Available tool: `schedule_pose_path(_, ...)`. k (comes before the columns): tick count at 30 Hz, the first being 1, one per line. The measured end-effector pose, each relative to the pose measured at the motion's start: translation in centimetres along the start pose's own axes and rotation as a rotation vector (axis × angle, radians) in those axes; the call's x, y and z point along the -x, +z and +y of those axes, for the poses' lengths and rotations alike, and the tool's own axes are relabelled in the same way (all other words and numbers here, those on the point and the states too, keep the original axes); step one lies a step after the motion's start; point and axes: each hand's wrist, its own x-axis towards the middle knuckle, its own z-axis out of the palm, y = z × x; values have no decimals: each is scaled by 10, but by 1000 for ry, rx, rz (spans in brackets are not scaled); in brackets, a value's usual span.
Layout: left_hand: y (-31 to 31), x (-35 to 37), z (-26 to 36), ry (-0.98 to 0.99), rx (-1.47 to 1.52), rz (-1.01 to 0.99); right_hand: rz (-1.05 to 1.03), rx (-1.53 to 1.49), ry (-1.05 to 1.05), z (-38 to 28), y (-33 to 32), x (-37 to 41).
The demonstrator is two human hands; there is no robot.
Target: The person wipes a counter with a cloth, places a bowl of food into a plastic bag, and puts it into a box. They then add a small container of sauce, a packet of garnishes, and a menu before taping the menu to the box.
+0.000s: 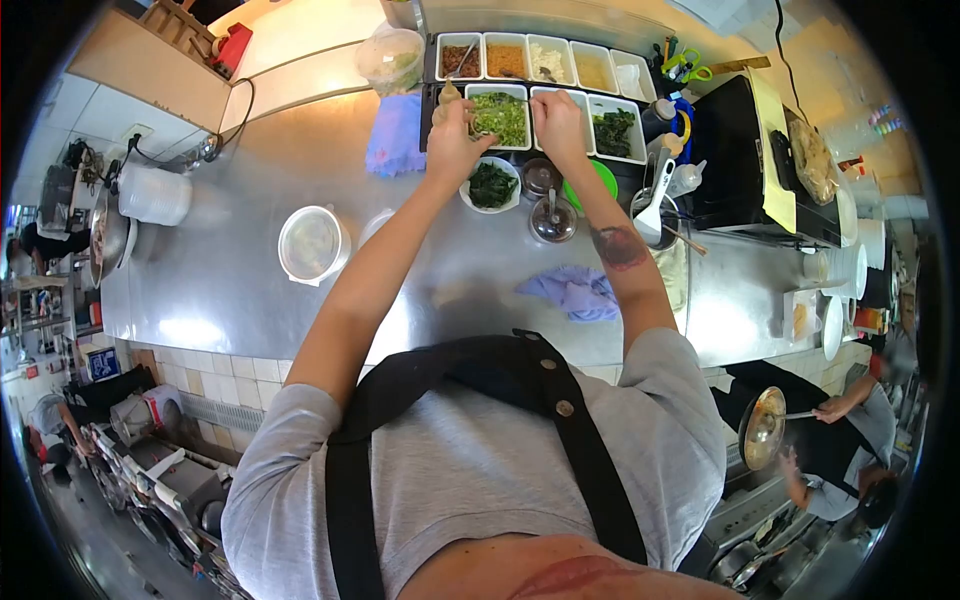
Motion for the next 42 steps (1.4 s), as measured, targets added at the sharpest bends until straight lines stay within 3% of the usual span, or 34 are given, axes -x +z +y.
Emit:
schedule_pose_path(4,-18,16,9,2,112,23,-66,157,-12,23,23,14)
schedule_pose_path(6,-31,23,17,-11,166,28,-34,335,-65,-5,7,15)
schedule_pose_path(9,-52,35,35,-69,126,-6,-9,46,-145,-26,-4,12)
schedule_pose_path(12,-60,49,35,-13,112,25,-389,-882,602,-77,-26,25)
schedule_pose_path(17,-76,79,41,71,97,3,-330,-744,513,-102,-32,67)
schedule_pose_path(21,-92,105,45,96,103,-47,-495,-890,732,-118,-58,89)
schedule_pose_path(24,-108,124,46,6,152,-168,-579,-835,219,-131,-82,114)
schedule_pose_path(25,-114,129,47,17,143,-226,-665,-637,133,-135,-91,123)
schedule_pose_path(28,-129,145,46,79,136,-365,-658,-445,30,-156,-99,146)
schedule_pose_path(33,-130,174,22,280,199,-509,-528,-359,45,-177,-91,196)
schedule_pose_path(36,-129,197,-4,-77,513,-647,-437,-282,102,-178,-76,235)
schedule_pose_path(39,-100,233,-68,-641,980,-491,-302,-269,194,-182,-59,269)
schedule_pose_path(42,-91,278,-67,-927,1328,-421,-219,-275,279,-190,-43,295)
